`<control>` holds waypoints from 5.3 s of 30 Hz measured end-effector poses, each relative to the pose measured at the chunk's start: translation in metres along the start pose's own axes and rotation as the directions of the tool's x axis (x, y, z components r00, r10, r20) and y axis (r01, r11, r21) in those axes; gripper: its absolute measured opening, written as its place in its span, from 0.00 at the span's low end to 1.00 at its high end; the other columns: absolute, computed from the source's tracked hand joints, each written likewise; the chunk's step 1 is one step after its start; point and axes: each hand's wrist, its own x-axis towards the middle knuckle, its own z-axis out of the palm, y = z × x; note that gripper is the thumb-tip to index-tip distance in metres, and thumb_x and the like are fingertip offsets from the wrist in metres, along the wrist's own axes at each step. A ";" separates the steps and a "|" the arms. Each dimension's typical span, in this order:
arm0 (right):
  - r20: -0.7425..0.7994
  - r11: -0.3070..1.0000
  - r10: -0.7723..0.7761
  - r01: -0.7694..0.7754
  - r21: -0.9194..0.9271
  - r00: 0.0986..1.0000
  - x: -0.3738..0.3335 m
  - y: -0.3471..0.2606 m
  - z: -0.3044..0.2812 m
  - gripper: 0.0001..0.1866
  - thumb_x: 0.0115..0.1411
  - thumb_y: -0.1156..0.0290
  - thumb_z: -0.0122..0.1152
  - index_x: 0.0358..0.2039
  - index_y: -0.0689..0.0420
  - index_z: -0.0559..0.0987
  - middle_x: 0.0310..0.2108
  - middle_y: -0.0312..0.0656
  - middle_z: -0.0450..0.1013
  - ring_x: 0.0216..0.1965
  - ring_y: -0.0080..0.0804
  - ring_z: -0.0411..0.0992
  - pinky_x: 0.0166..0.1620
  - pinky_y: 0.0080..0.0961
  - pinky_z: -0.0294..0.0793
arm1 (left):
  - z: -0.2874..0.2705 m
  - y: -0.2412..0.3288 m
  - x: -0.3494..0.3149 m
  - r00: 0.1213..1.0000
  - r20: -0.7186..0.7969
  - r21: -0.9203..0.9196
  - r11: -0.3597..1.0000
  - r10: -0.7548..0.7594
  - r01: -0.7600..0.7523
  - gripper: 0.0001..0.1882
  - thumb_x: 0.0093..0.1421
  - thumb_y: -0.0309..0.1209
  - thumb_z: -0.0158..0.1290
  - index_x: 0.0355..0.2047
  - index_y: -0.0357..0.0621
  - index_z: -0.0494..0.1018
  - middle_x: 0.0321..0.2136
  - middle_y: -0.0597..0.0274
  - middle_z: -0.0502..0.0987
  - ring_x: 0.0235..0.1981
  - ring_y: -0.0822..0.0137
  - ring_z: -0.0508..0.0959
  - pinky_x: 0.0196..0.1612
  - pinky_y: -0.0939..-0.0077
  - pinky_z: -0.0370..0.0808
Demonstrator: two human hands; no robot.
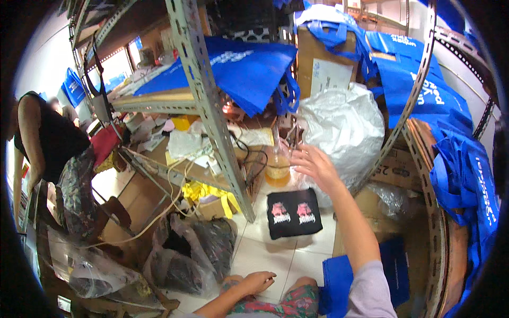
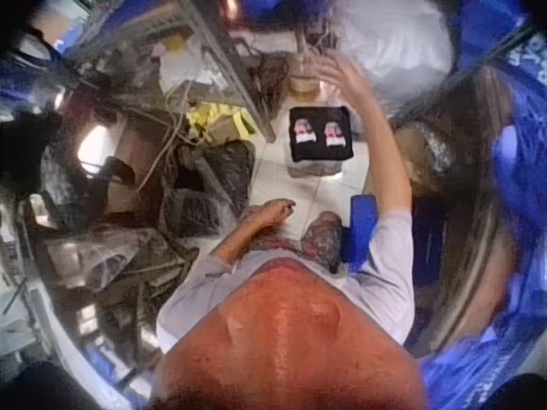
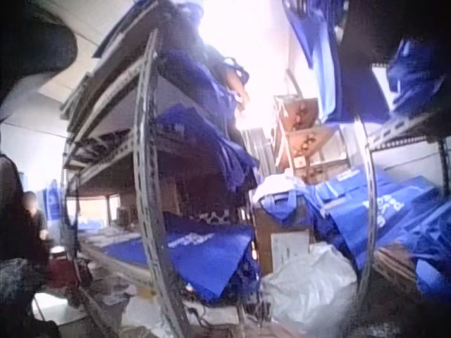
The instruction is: The person folds blue reusable tote bags on the floor and then stacks them on a metal shelf. The person handles the bags one by one, smoothing them out before folding and placing them in a neat pile.
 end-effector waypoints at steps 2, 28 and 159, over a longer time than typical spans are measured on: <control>0.058 0.978 0.112 -0.120 0.173 0.992 0.065 -0.033 0.038 0.36 0.63 0.47 0.45 0.58 0.66 0.57 0.54 0.54 0.64 0.55 0.44 0.65 0.54 0.41 0.68 | -0.016 0.005 0.002 0.998 -0.060 -0.044 0.999 0.000 -0.003 0.17 0.60 0.38 0.48 0.45 0.42 0.73 0.37 0.49 0.77 0.38 0.51 0.77 0.42 0.62 0.74; -0.322 0.881 -0.401 0.458 0.123 0.858 -0.027 -0.023 0.170 0.18 0.58 0.77 0.54 0.49 0.64 0.68 0.42 0.40 0.70 0.40 0.27 0.71 0.41 0.25 0.75 | -0.382 0.214 0.086 0.784 -0.621 -0.753 0.286 -0.007 -0.593 0.25 0.59 0.43 0.52 0.48 0.36 0.67 0.42 0.54 0.75 0.39 0.62 0.77 0.44 0.64 0.75; 0.513 -0.227 -0.555 0.475 -0.850 0.654 0.138 -0.513 0.196 0.19 0.50 0.75 0.52 0.45 0.62 0.76 0.43 0.49 0.75 0.45 0.43 0.74 0.52 0.42 0.69 | -0.650 0.498 0.024 0.699 -0.707 -0.707 0.075 -0.109 -0.703 0.35 0.57 0.55 0.51 0.56 0.43 0.60 0.52 0.60 0.67 0.52 0.64 0.68 0.56 0.64 0.65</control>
